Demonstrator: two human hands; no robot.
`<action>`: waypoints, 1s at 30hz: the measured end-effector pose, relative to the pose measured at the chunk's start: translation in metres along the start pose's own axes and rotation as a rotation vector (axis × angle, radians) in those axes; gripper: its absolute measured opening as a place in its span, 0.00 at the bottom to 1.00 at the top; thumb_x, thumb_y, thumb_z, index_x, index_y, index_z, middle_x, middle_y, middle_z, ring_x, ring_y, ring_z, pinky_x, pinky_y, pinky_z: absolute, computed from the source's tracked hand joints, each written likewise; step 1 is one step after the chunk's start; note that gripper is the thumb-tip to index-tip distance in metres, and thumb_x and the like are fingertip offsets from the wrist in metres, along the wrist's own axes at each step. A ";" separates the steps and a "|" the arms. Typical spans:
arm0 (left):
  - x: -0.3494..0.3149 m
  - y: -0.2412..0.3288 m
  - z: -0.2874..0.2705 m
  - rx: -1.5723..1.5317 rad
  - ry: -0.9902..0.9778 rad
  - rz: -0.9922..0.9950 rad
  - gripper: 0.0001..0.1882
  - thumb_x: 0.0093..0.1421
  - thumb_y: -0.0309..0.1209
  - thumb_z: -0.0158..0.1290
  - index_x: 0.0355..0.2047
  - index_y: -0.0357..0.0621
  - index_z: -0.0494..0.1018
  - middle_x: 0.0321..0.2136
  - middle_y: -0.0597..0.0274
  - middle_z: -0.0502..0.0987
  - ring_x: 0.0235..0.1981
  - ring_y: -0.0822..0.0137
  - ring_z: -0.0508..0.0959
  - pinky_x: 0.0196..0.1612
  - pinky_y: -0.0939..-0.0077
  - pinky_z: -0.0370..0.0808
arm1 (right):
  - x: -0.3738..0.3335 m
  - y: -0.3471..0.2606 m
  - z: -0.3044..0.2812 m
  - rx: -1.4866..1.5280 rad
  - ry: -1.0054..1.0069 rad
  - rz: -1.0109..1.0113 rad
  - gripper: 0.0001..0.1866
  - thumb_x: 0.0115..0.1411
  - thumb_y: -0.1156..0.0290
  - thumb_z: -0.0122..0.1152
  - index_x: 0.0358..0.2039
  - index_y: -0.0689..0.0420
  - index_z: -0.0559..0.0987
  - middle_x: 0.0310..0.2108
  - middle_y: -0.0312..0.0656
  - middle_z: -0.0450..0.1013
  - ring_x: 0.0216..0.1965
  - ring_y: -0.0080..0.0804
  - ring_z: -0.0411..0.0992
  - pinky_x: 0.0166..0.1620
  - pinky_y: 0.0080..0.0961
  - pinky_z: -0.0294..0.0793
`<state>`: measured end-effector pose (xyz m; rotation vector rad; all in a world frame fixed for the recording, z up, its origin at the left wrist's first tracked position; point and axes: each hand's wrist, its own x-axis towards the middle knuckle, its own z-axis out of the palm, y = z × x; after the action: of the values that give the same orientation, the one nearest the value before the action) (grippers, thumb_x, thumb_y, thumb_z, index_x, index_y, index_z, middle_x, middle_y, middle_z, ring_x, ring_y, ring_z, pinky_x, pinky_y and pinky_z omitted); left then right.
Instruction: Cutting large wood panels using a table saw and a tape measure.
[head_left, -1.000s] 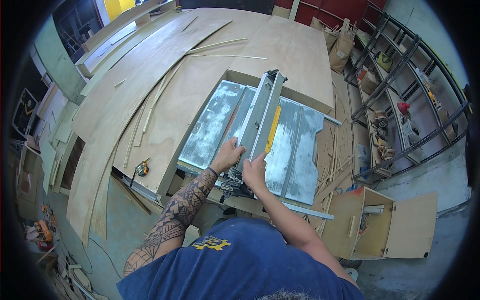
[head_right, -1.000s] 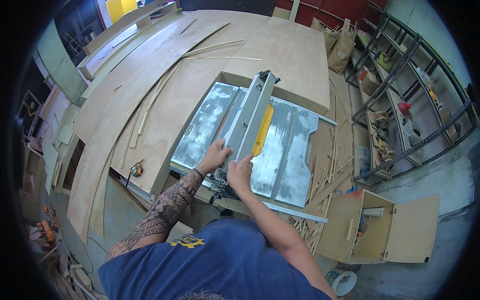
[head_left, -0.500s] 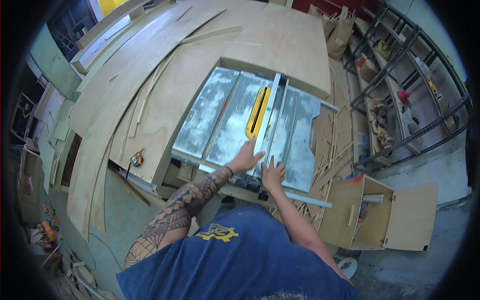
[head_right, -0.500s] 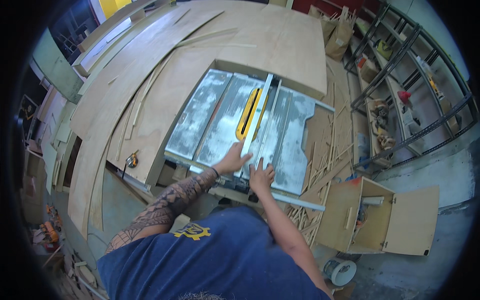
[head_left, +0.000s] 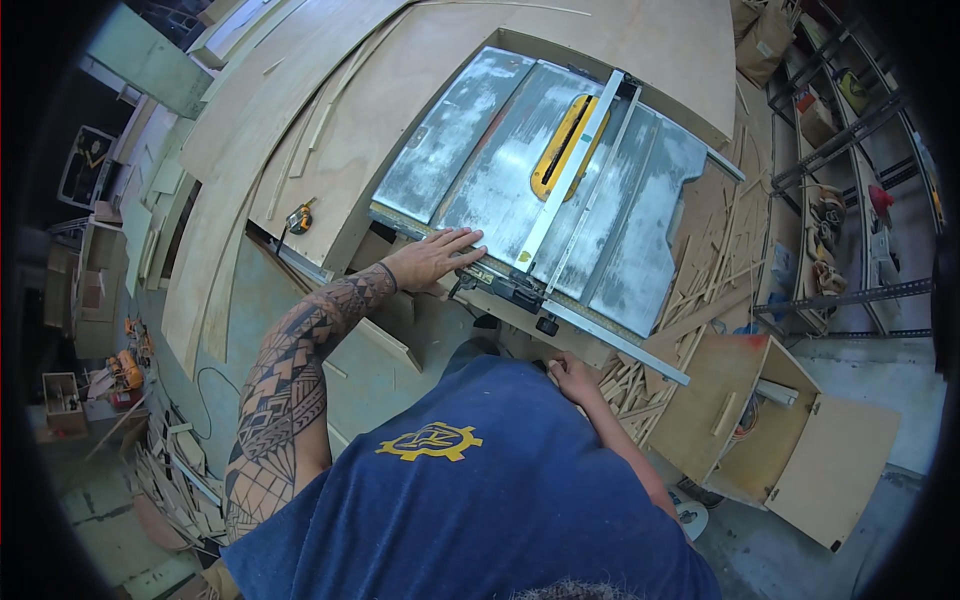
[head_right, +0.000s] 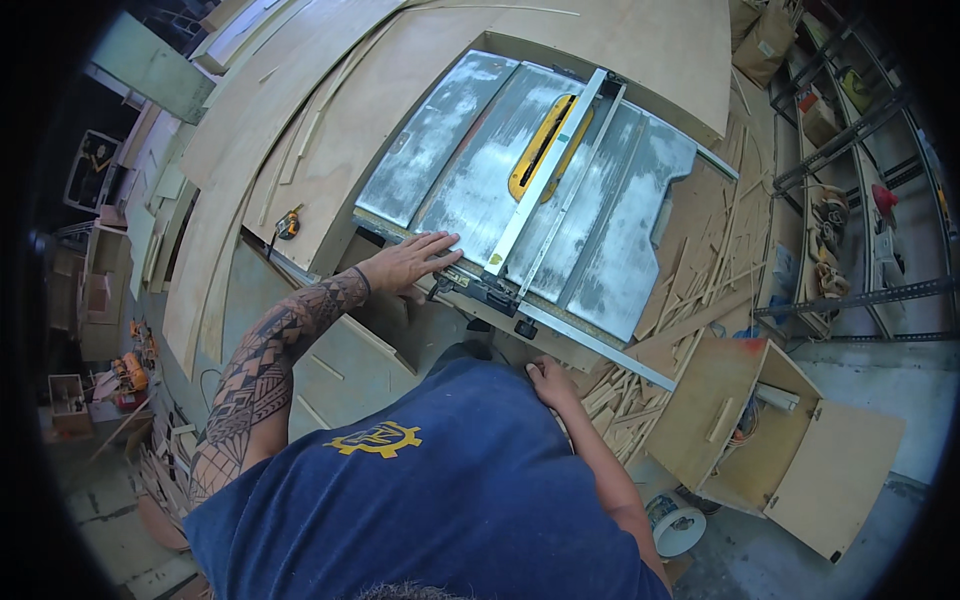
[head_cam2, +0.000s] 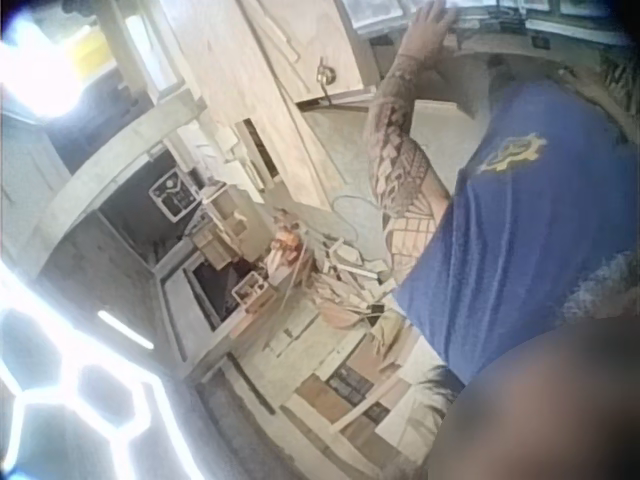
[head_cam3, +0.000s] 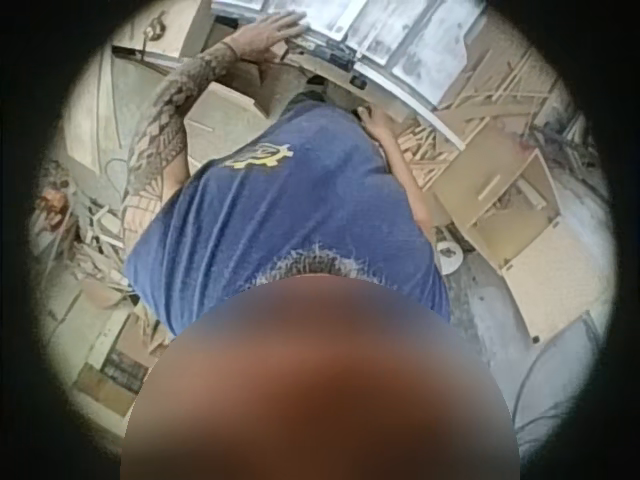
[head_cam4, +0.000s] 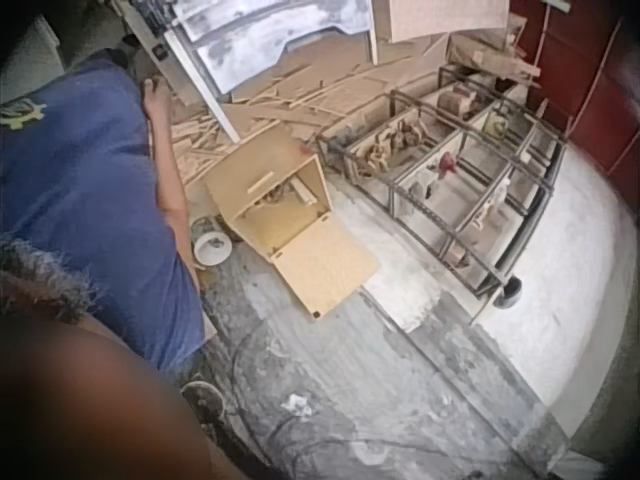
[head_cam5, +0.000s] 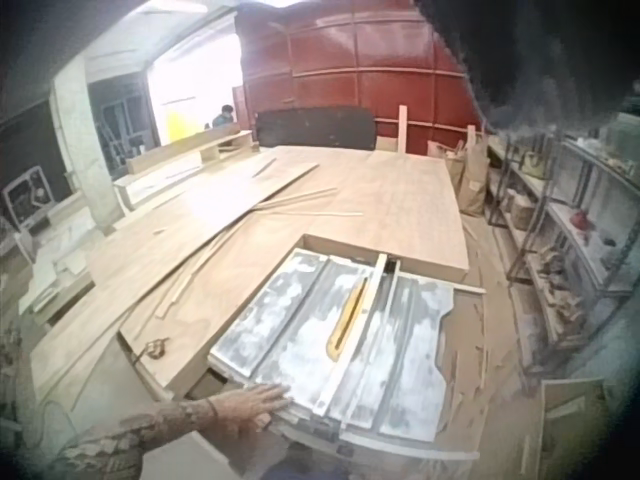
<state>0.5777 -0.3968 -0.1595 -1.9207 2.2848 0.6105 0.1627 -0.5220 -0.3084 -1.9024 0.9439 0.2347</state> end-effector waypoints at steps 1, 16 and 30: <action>0.000 -0.001 0.004 0.021 0.047 0.003 0.66 0.45 0.46 0.75 0.79 0.57 0.46 0.76 0.48 0.48 0.77 0.46 0.50 0.76 0.47 0.50 | 0.007 0.005 0.008 -0.026 0.042 -0.010 0.27 0.71 0.53 0.58 0.58 0.64 0.75 0.37 0.51 0.80 0.38 0.39 0.80 0.45 0.35 0.78; -0.053 -0.042 0.032 -0.171 0.736 -0.401 0.49 0.59 0.53 0.65 0.74 0.48 0.57 0.68 0.41 0.60 0.70 0.39 0.59 0.72 0.44 0.55 | 0.051 -0.065 0.031 1.109 0.188 0.349 0.24 0.69 0.60 0.66 0.56 0.62 0.73 0.45 0.44 0.77 0.47 0.35 0.79 0.49 0.34 0.80; -0.182 -0.184 0.048 -0.370 0.803 -0.869 0.31 0.65 0.44 0.60 0.63 0.41 0.69 0.51 0.46 0.77 0.54 0.48 0.76 0.59 0.57 0.72 | 0.049 -0.059 0.060 1.653 0.274 0.201 0.20 0.72 0.58 0.62 0.53 0.60 0.76 0.45 0.45 0.79 0.50 0.36 0.76 0.54 0.33 0.74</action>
<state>0.7834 -0.2341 -0.1891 -3.4545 1.2892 0.1406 0.2508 -0.4835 -0.3249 -0.3034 0.9647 -0.5744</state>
